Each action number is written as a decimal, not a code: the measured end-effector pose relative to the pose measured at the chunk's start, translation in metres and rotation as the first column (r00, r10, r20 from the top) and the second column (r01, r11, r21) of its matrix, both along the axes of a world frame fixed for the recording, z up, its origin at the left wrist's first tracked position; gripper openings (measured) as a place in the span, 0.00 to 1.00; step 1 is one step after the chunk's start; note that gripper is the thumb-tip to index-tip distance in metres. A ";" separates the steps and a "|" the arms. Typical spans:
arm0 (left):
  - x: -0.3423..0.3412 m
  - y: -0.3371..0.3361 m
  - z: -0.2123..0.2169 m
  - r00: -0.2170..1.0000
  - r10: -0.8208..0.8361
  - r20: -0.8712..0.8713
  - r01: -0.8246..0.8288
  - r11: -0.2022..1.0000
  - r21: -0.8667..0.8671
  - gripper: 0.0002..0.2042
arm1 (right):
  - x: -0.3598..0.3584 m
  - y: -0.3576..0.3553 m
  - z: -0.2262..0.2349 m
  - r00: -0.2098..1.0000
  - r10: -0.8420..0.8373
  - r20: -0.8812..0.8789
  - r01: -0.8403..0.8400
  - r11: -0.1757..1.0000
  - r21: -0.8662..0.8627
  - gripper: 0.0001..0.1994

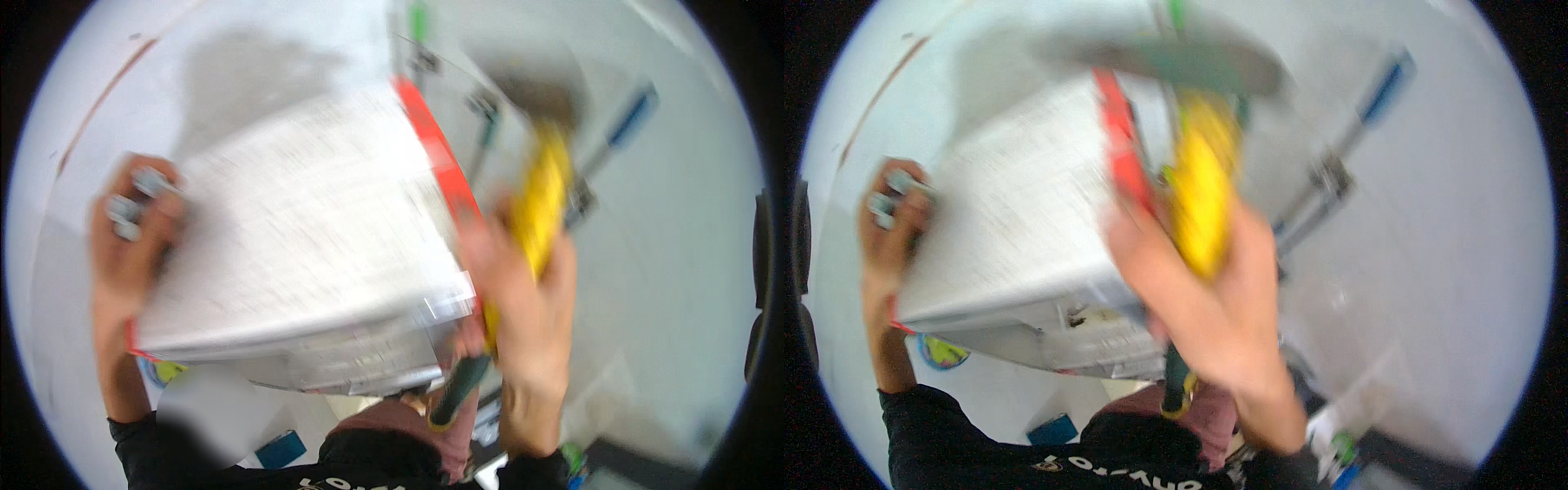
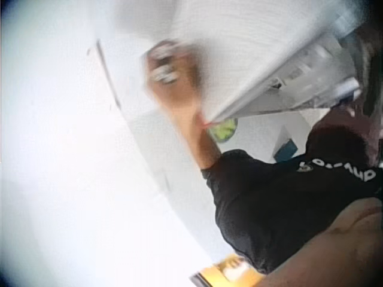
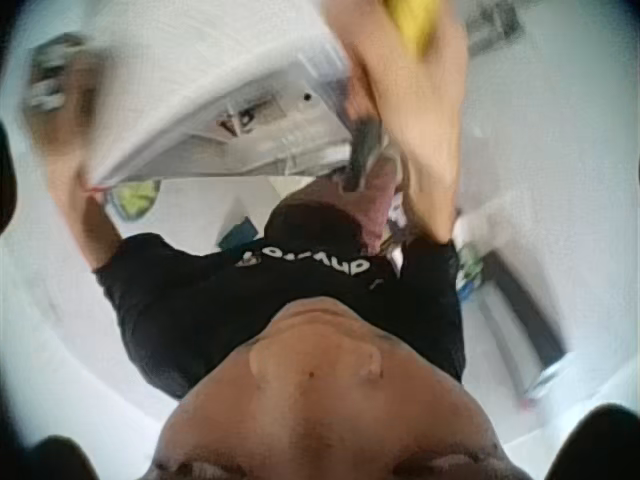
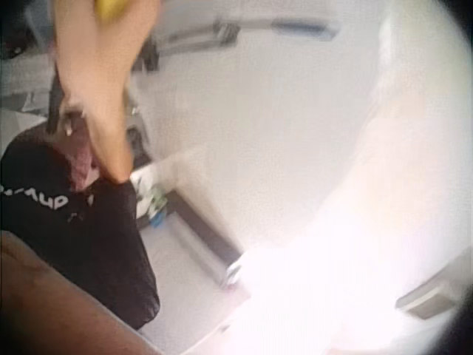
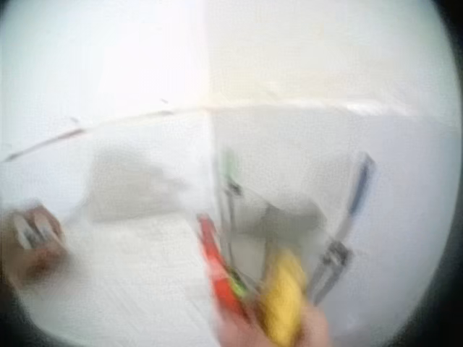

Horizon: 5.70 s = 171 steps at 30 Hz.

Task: The person drills holes in a white wall, retrieves metal wall anchors and a hammer, then hammers the anchors into the pre-drilled holes. The person moves between a workshop area and the wall, handling tools and anchors throughout.

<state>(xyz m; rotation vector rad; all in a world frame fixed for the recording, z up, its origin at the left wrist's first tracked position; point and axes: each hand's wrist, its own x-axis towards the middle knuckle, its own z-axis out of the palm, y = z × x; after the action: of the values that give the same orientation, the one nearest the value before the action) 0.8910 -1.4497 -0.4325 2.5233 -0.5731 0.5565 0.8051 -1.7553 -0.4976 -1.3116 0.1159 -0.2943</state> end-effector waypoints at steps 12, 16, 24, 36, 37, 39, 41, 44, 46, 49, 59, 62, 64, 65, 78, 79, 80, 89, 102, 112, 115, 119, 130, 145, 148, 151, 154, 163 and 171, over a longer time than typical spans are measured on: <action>0.052 0.004 0.012 0.929 -0.344 -0.135 0.349 0.937 0.018 0.32 | 0.017 -0.049 0.036 0.944 -0.114 -0.310 -0.045 0.885 -0.464 0.16; 0.063 -0.010 0.016 0.914 -0.397 -0.080 0.396 0.918 -0.024 0.32 | 0.077 -0.051 0.105 0.960 -0.263 0.098 0.219 0.483 -0.848 0.14; 0.066 -0.001 0.019 0.906 -0.386 -0.172 0.398 0.917 0.038 0.28 | 0.167 0.016 0.098 0.988 -0.142 0.056 0.079 0.160 -0.984 0.11; 0.080 -0.011 0.030 0.948 -0.071 -0.309 -0.053 0.926 -0.375 0.11 | 0.169 0.000 0.093 0.992 -0.124 0.039 0.066 0.222 -0.973 0.12; 0.101 -0.003 0.069 0.831 0.039 -0.555 -0.250 0.917 -0.310 0.17 | 0.172 0.003 0.098 0.987 -0.152 -0.051 -0.007 0.274 -0.962 0.13; 0.178 0.024 0.138 0.911 0.280 -0.302 -0.380 0.855 -0.353 0.14 | 0.176 -0.004 0.105 0.960 -0.188 -0.206 -0.139 0.318 -0.938 0.14; 0.276 0.032 0.239 0.921 0.341 -0.189 -0.375 0.645 -0.666 0.12 | 0.174 -0.010 0.101 0.901 -0.262 -0.347 -0.255 0.328 -0.910 0.17; 0.391 0.068 0.359 0.870 0.473 0.140 -0.142 0.512 -0.847 0.11 | 0.185 0.001 0.104 0.846 -0.344 -0.408 -0.309 0.309 -0.899 0.11; 0.436 0.098 0.407 0.777 0.564 0.281 -0.124 0.575 -0.809 0.10 | 0.194 0.009 0.102 0.819 -0.325 -0.473 -0.341 0.387 -0.857 0.11; 0.468 0.105 0.430 0.765 0.587 0.264 -0.171 0.581 -0.796 0.10 | 0.191 0.005 0.110 0.836 -0.272 -0.477 -0.376 0.349 -0.858 0.11; 0.453 0.103 0.443 0.842 0.512 0.169 -0.213 0.605 -0.767 0.13 | 0.193 -0.001 0.107 0.785 -0.238 -0.572 -0.456 0.402 -0.794 0.16; 0.380 0.037 0.428 0.991 0.131 -0.023 -0.086 0.498 -0.863 0.13 | 0.191 -0.005 0.125 0.771 -0.298 -0.563 -0.427 0.413 -0.804 0.16; 0.319 0.003 0.385 0.972 -0.183 -0.150 -0.061 0.419 -0.906 0.12 | 0.190 -0.014 0.114 0.847 -0.203 -0.492 -0.414 0.329 -0.849 0.20; 0.287 -0.003 0.357 0.948 -0.221 -0.227 -0.110 0.441 -0.891 0.12 | 0.191 -0.019 0.102 0.927 -0.119 -0.357 -0.319 0.256 -0.913 0.19; 0.146 0.052 0.254 0.828 -0.071 -0.556 -0.542 0.156 -0.826 0.07 | 0.194 0.032 0.234 0.820 0.272 -0.504 -0.572 0.435 -0.695 0.20; 0.170 0.063 0.264 0.843 -0.011 -0.538 -0.528 0.173 -0.831 0.08 | 0.201 0.039 0.240 0.833 0.275 -0.480 -0.553 0.451 -0.701 0.20; 0.199 0.072 0.278 0.855 0.047 -0.517 -0.515 0.194 -0.835 0.08 | 0.212 0.045 0.245 0.846 0.274 -0.457 -0.532 0.471 -0.704 0.20; 0.424 0.114 0.409 0.814 0.428 0.393 0.001 0.675 -0.738 0.11 | 0.223 0.077 0.263 0.866 0.109 -0.488 -0.440 0.630 -0.640 0.17; 0.529 0.143 0.405 0.487 0.328 0.809 0.048 0.915 -0.400 0.13 | 0.273 0.071 0.257 0.827 0.076 -0.557 -0.513 0.508 -0.692 0.28; 0.533 0.157 0.409 0.440 0.252 0.862 -0.035 0.964 -0.264 0.13 | 0.441 0.133 0.362 0.932 0.323 -0.162 -0.344 0.653 -0.675 0.20; 0.542 0.156 0.412 0.352 0.235 0.906 0.060 0.960 -0.272 0.23 | 0.476 0.163 0.387 0.920 0.374 0.120 -0.217 0.737 -0.640 0.23; 0.544 0.155 0.414 0.355 0.223 0.908 0.051 0.965 -0.257 0.20 | 0.500 0.185 0.416 0.893 0.382 0.240 -0.044 0.603 -0.797 0.25; 0.549 0.162 0.406 0.318 0.207 0.925 -0.012 0.977 -0.214 0.15 | 0.507 0.210 0.402 0.876 0.368 0.312 -0.131 0.804 -0.580 0.26; 0.566 0.160 0.400 0.176 0.257 0.950 -0.021 0.966 -0.257 0.17 | 0.559 0.271 0.453 0.664 0.389 0.638 0.324 0.620 -0.715 0.15; 0.562 0.158 0.404 0.167 0.272 0.948 -0.045 0.962 -0.268 0.16 | 0.558 0.261 0.440 0.642 0.440 0.628 0.262 0.644 -0.719 0.14; 0.563 0.159 0.403 0.151 0.276 0.949 -0.036 0.961 -0.274 0.16 | 0.564 0.262 0.436 0.697 0.431 0.573 0.254 0.599 -0.759 0.14; 0.566 0.158 0.402 0.171 0.272 0.947 -0.014 0.962 -0.274 0.15 | 0.573 0.275 0.446 0.584 0.389 0.712 0.455 0.570 -0.684 0.16; 0.564 0.160 0.402 0.186 0.273 0.944 -0.022 0.962 -0.274 0.16 | 0.566 0.264 0.442 0.583 0.471 0.662 0.299 0.634 -0.713 0.16; 0.559 0.162 0.402 0.284 0.277 0.918 -0.064 0.961 -0.270 0.18 | 0.561 0.266 0.449 0.743 0.358 0.566 0.247 0.639 -0.729 0.10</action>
<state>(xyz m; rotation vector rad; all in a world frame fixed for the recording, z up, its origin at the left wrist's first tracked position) 1.4497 -1.2873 -0.0306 1.7873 -0.5628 2.1804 1.3657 -1.4894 -0.0489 -1.9816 -0.7833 -0.8208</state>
